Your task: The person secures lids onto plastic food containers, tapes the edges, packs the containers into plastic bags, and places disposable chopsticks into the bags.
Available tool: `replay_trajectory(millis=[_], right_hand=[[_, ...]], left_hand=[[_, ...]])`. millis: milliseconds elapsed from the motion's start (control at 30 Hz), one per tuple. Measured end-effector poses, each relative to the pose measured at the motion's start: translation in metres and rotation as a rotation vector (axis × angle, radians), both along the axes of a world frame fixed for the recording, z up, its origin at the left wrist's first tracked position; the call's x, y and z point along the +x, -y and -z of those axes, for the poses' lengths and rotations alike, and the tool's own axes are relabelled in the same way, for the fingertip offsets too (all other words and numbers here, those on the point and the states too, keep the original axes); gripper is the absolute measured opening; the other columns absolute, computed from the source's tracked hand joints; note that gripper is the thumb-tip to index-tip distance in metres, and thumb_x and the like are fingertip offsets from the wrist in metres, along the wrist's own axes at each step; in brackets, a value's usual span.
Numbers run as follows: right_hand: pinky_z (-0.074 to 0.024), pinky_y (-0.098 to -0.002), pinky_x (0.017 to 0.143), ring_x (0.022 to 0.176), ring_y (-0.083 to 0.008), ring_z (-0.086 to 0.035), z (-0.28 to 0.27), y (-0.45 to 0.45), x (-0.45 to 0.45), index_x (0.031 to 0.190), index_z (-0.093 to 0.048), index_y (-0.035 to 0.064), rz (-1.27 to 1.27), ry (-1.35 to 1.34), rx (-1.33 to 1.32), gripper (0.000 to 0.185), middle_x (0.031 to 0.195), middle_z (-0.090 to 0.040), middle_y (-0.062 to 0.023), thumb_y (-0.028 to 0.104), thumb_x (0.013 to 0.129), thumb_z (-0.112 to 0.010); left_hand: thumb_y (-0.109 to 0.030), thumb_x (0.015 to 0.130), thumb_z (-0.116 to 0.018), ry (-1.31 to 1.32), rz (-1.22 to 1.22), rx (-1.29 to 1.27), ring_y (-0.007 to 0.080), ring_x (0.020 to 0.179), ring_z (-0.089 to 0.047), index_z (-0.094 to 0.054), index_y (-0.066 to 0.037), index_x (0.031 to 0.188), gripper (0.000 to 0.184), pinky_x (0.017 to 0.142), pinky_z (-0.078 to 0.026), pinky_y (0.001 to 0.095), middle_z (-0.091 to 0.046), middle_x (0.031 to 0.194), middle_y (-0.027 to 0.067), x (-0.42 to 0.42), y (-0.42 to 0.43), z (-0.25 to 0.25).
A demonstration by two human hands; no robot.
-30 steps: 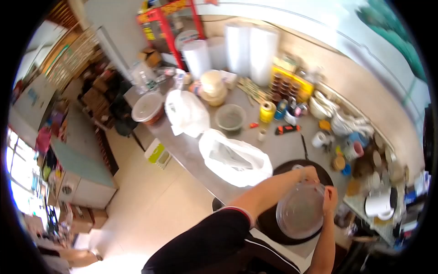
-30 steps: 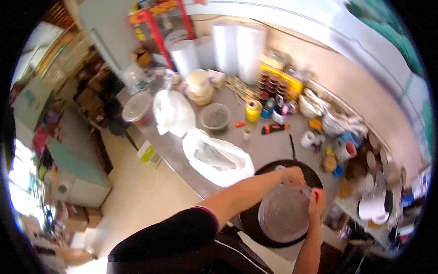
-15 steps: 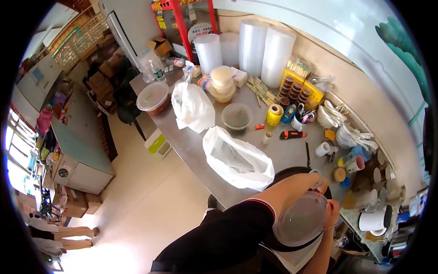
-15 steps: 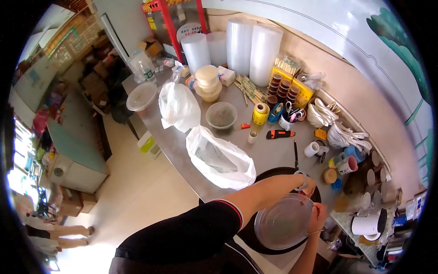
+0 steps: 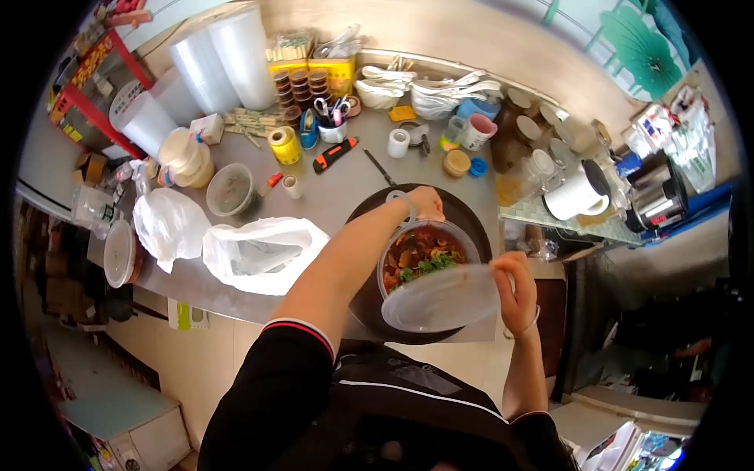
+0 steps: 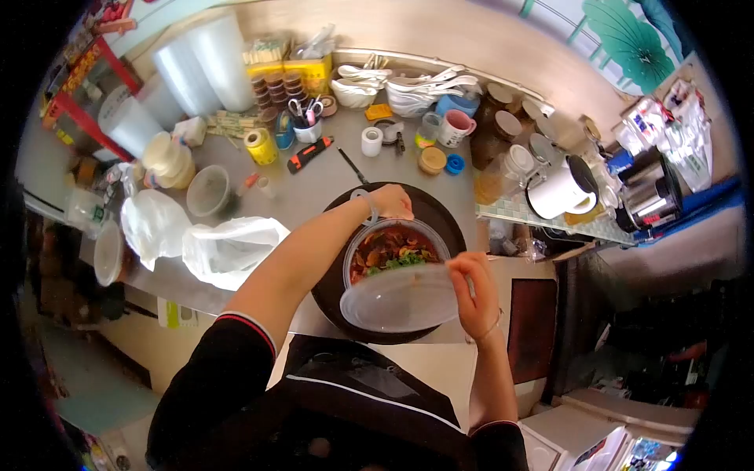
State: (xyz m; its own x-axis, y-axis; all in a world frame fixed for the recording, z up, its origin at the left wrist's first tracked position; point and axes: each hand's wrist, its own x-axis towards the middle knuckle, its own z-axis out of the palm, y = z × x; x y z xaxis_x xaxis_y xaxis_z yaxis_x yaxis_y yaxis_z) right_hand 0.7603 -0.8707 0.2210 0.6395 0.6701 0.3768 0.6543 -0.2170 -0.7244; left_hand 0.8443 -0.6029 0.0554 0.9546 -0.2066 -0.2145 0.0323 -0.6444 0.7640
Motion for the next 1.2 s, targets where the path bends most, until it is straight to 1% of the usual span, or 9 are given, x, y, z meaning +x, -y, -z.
replay_trajectory(millis=[100, 233, 300, 400, 567, 767, 933, 1033, 1200], right_hand=[[-0.0407, -0.0259, 0.074, 0.081, -0.0204, -0.051, -0.017, 0.037, -0.028, 0.091, -0.056, -0.0005, 0.092, -0.033, 0.028, 0.012, 0.090, -0.052, -0.0111, -0.006, 0.081, -0.053], [-0.0392, -0.0262, 0.077, 0.087, -0.0150, -0.047, -0.059, 0.079, -0.039, 0.089, -0.057, 0.0007, 0.313, -0.109, 0.239, 0.009, 0.094, -0.049, -0.0070, -0.001, 0.081, -0.053], [-0.0390, -0.0257, 0.080, 0.088, -0.0138, -0.046, -0.070, 0.094, -0.016, 0.091, -0.055, 0.0006, 0.414, -0.113, 0.446, 0.011, 0.096, -0.048, -0.0061, 0.000, 0.081, -0.052], [-0.0384, -0.0276, 0.089, 0.095, -0.0151, -0.048, -0.099, 0.045, -0.004, 0.096, -0.054, 0.0009, 0.269, -0.178, 0.620, 0.015, 0.101, -0.048, -0.0073, -0.004, 0.081, -0.050], [-0.0384, -0.0363, 0.099, 0.100, -0.0207, -0.052, -0.081, -0.092, -0.004, 0.093, -0.055, 0.0002, -0.206, -0.108, 0.433, 0.017, 0.105, -0.052, -0.0112, -0.009, 0.079, -0.055], [-0.0430, -0.0389, 0.090, 0.095, -0.0263, -0.057, -0.029, -0.280, -0.036, 0.092, -0.056, 0.0012, -0.232, 0.398, 0.355, 0.011, 0.094, -0.058, -0.0116, -0.003, 0.082, -0.057], [-0.0401, -0.0388, 0.092, 0.103, -0.0340, -0.051, 0.029, -0.432, -0.035, 0.094, -0.055, 0.0005, -0.261, 0.551, 0.118, 0.012, 0.106, -0.053, -0.0159, -0.001, 0.083, -0.052], [-0.0386, -0.0402, 0.095, 0.109, -0.0348, -0.049, 0.054, -0.481, -0.060, 0.107, -0.051, 0.0011, -0.189, 0.687, -0.142, 0.028, 0.112, -0.053, -0.0159, 0.000, 0.079, -0.057], [-0.0377, -0.0370, 0.096, 0.111, -0.0289, -0.051, 0.026, -0.581, -0.232, 0.117, -0.050, 0.0014, -0.375, 0.345, 0.129, 0.038, 0.117, -0.054, -0.0167, 0.000, 0.080, -0.058]], left_hand=[[-0.033, 0.076, -0.065, 0.047, -0.023, 0.018, 0.0219, 0.073, -0.064, -0.070, -0.004, 0.085, 0.030, 0.072, -0.051, 0.0334, -0.068, 0.077, 0.0125, -0.005, 0.002, 0.001], [-0.031, 0.087, -0.059, 0.328, -0.256, -0.189, 0.0185, 0.088, -0.062, -0.064, -0.001, 0.105, 0.036, 0.081, -0.047, 0.0290, -0.066, 0.094, 0.0131, -0.048, -0.006, -0.032], [-0.026, 0.090, -0.055, 0.300, -0.479, -0.583, 0.0155, 0.090, -0.060, -0.061, 0.001, 0.110, 0.034, 0.082, -0.047, 0.0274, -0.064, 0.097, 0.0106, -0.108, -0.023, -0.066], [-0.020, 0.092, -0.052, 0.332, -0.839, -0.920, 0.0116, 0.081, -0.057, -0.059, 0.001, 0.110, 0.028, 0.075, -0.047, 0.0258, -0.061, 0.089, 0.0046, -0.222, -0.042, -0.097], [-0.018, 0.091, -0.055, 0.253, -1.527, -0.768, 0.0112, 0.074, -0.058, -0.063, 0.000, 0.103, 0.024, 0.069, -0.049, 0.0234, -0.060, 0.081, 0.0041, -0.450, -0.053, -0.045], [-0.016, 0.089, -0.053, 0.325, -2.253, -0.691, 0.0122, 0.064, -0.058, -0.063, -0.001, 0.096, 0.020, 0.061, -0.050, 0.0240, -0.059, 0.075, 0.0043, -0.649, -0.078, -0.005], [-0.017, 0.090, -0.054, 0.509, -2.307, -0.858, 0.0118, 0.064, -0.056, -0.063, -0.001, 0.095, 0.019, 0.061, -0.048, 0.0241, -0.058, 0.073, 0.0028, -0.712, -0.165, 0.004], [-0.017, 0.090, -0.055, 0.620, -2.283, -0.844, 0.0113, 0.063, -0.055, -0.063, -0.001, 0.093, 0.018, 0.061, -0.047, 0.0232, -0.057, 0.071, 0.0025, -0.756, -0.257, 0.006], [-0.020, 0.090, -0.056, 0.630, -2.210, -0.668, 0.0108, 0.070, -0.055, -0.061, -0.003, 0.100, 0.020, 0.063, -0.047, 0.0242, -0.058, 0.079, 0.0019, -0.817, -0.419, 0.017]])
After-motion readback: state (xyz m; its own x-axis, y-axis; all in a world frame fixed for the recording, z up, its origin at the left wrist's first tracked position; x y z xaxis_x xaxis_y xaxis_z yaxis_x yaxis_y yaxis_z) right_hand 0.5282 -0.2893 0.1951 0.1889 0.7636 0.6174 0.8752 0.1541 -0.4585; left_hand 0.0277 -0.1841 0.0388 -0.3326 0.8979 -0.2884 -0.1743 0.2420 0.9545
